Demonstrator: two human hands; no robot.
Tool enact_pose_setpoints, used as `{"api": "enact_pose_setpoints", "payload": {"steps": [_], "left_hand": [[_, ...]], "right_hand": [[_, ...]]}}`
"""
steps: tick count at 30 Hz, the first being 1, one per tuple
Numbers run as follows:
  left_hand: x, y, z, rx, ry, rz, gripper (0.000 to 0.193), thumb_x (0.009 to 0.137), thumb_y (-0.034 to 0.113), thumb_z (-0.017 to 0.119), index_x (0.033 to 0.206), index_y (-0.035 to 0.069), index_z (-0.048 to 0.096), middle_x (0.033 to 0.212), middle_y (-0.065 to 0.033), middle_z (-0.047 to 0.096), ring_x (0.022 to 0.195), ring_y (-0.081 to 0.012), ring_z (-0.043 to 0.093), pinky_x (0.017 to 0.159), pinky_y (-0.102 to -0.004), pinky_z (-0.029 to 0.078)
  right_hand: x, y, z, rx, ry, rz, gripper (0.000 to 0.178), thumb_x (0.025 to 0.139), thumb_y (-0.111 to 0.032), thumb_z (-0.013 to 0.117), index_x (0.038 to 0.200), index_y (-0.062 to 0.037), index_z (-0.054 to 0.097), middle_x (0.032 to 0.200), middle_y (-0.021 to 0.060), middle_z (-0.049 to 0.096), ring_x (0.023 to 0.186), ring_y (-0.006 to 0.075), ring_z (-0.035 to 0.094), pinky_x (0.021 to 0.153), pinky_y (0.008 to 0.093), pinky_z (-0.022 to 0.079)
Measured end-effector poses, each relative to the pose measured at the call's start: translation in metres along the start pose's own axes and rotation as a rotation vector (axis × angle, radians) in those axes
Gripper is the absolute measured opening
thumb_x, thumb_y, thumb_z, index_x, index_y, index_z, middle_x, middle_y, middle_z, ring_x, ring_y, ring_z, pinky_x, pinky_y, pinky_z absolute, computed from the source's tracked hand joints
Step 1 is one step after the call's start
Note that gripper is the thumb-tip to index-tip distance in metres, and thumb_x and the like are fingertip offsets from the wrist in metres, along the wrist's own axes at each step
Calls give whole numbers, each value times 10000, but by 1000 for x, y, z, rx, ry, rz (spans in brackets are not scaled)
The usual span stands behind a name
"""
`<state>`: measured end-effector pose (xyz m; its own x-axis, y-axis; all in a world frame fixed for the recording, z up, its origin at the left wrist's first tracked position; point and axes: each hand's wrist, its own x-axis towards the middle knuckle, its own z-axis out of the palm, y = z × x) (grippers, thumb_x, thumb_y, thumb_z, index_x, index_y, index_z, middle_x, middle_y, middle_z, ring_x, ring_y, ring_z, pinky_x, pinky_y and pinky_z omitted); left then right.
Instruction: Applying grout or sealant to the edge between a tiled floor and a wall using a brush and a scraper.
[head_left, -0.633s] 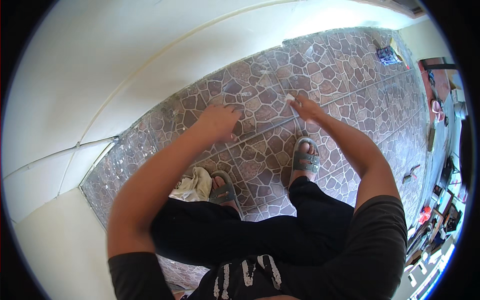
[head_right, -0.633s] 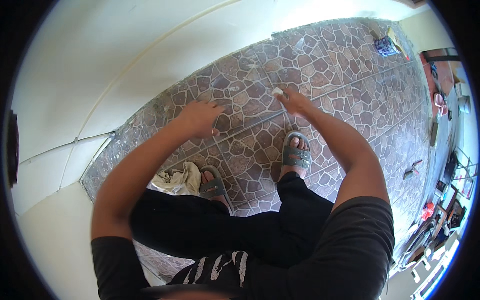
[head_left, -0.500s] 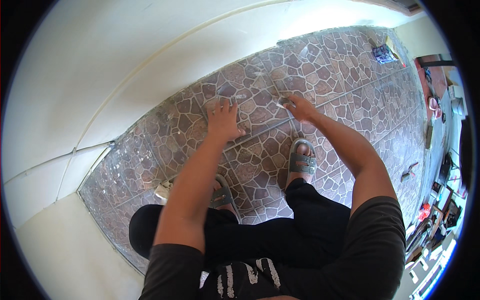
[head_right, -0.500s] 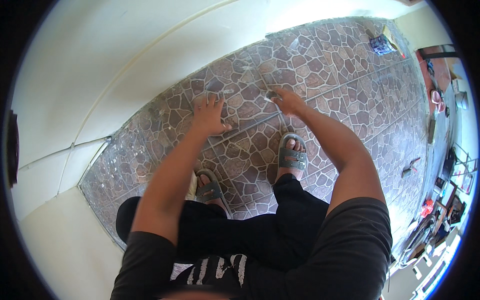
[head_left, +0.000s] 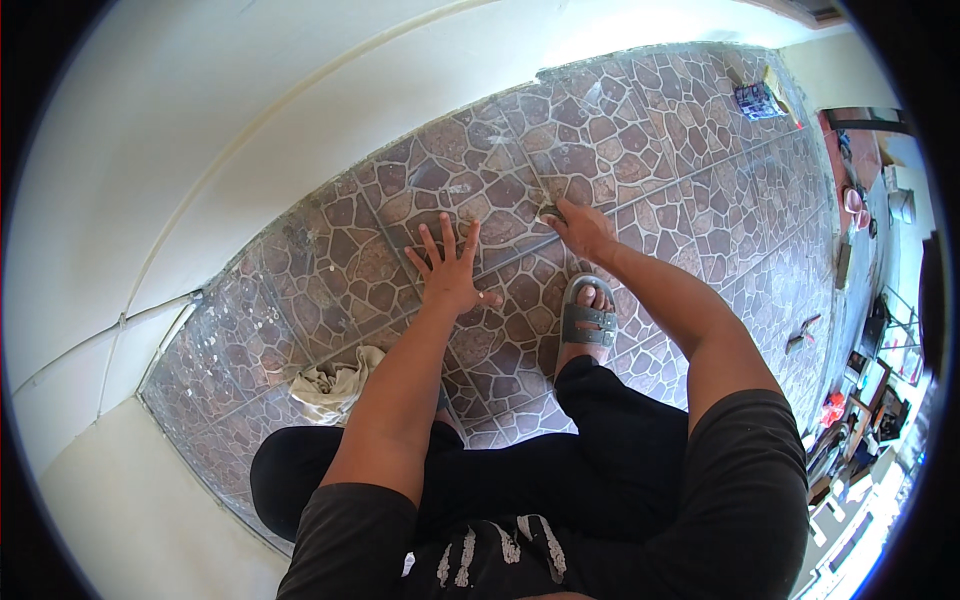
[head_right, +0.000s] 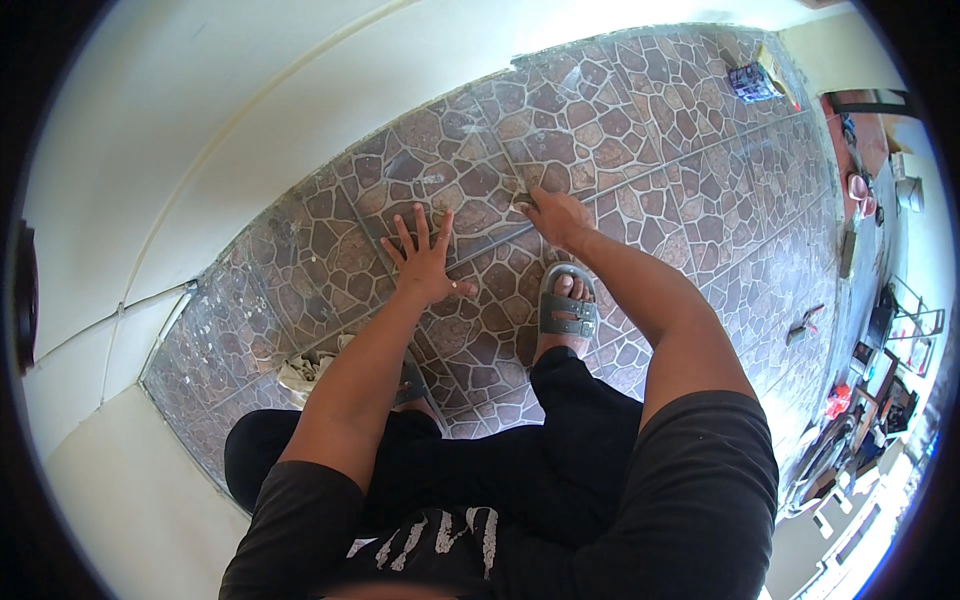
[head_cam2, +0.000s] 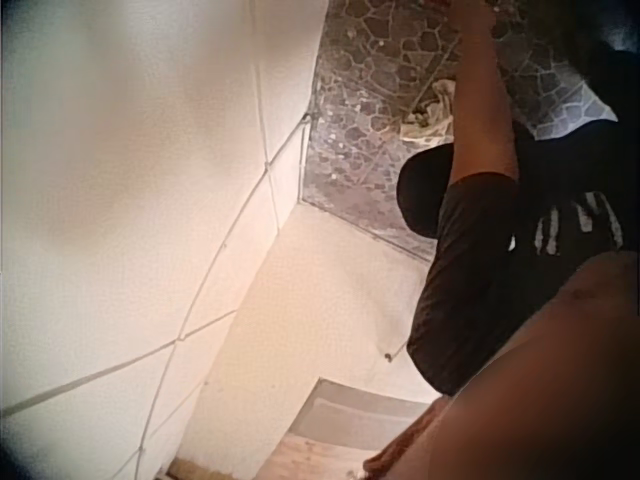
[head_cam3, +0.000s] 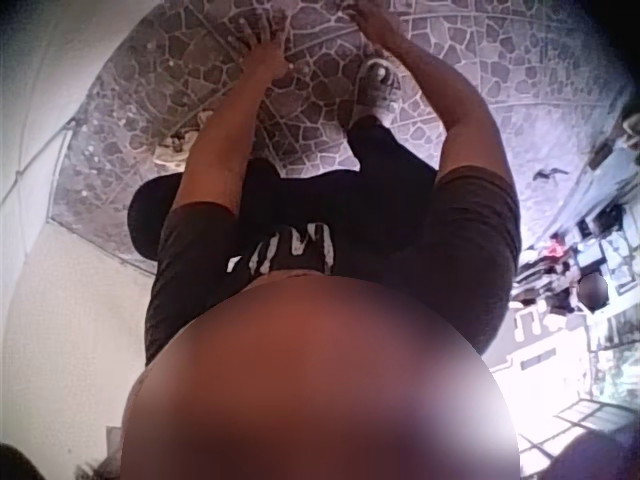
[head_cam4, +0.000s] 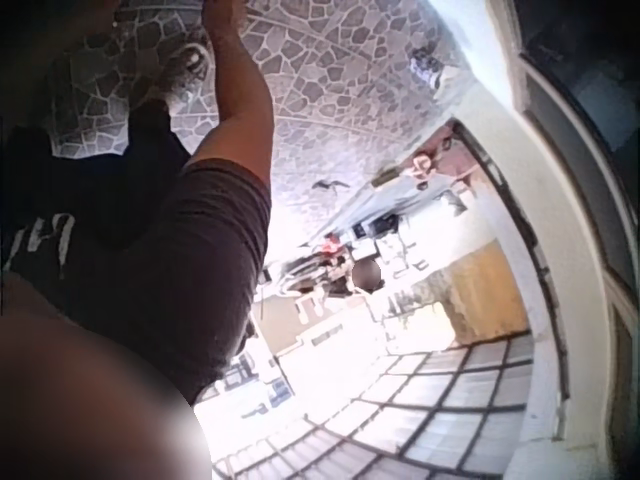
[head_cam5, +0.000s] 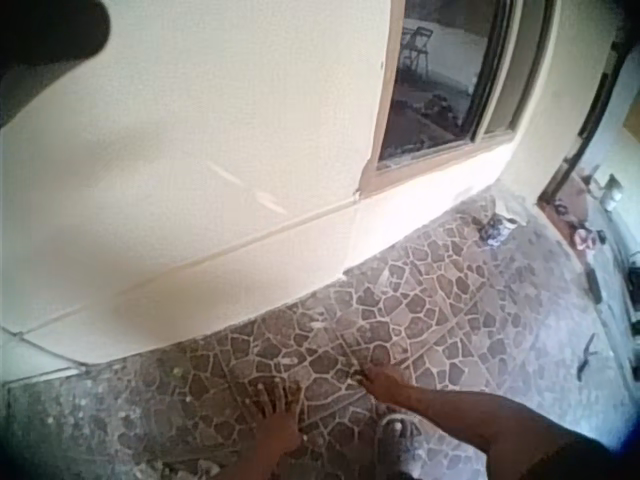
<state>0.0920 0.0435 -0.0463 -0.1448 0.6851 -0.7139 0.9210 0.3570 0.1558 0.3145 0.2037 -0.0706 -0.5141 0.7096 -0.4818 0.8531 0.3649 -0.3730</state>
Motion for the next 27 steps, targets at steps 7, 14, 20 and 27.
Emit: {"api": "enact_pose_setpoints", "payload": {"steps": [7, 14, 20, 27], "left_hand": [[3, -1, 1, -36, 1, 36, 1528, 543, 752, 865, 1633, 389, -142, 1676, -184, -289, 1492, -526, -286, 1130, -780, -104], [3, -1, 0, -54, -12, 35, 1507, 558, 730, 870, 1634, 396, -130, 1679, -174, -285, 1504, -517, -264, 1138, -774, -103], [5, -1, 1, -53, -7, 38, 1522, 554, 741, 868, 1629, 394, -151, 1667, -175, -315, 1491, -518, -296, 1133, -771, -114], [4, 1, -1, -61, -31, 30, 1508, 584, 705, 880, 1626, 391, -163, 1662, -178, -324, 1488, -517, -302, 1136, -768, -116]], "right_hand": [[0, 2, -7, 17, 3, -61, 439, 1012, -505, 539, 1077, -71, 569, 915, 269, 680, 908, 521, 634, 774, 598, 470], [4, 3, -5, 38, 45, -12, 422, 1003, -477, 568, 1077, -62, 570, 915, 275, 679, 910, 519, 632, 776, 588, 473], [5, 0, -8, -5, -68, 43, 466, 1005, -533, 539, 1218, -120, 573, 1049, 273, 696, 1014, 498, 650, 837, 590, 495], [2, -5, -9, 3, -69, 40, 454, 1004, -528, 545, 1155, -101, 574, 1000, 269, 696, 981, 505, 651, 818, 596, 494]]}}
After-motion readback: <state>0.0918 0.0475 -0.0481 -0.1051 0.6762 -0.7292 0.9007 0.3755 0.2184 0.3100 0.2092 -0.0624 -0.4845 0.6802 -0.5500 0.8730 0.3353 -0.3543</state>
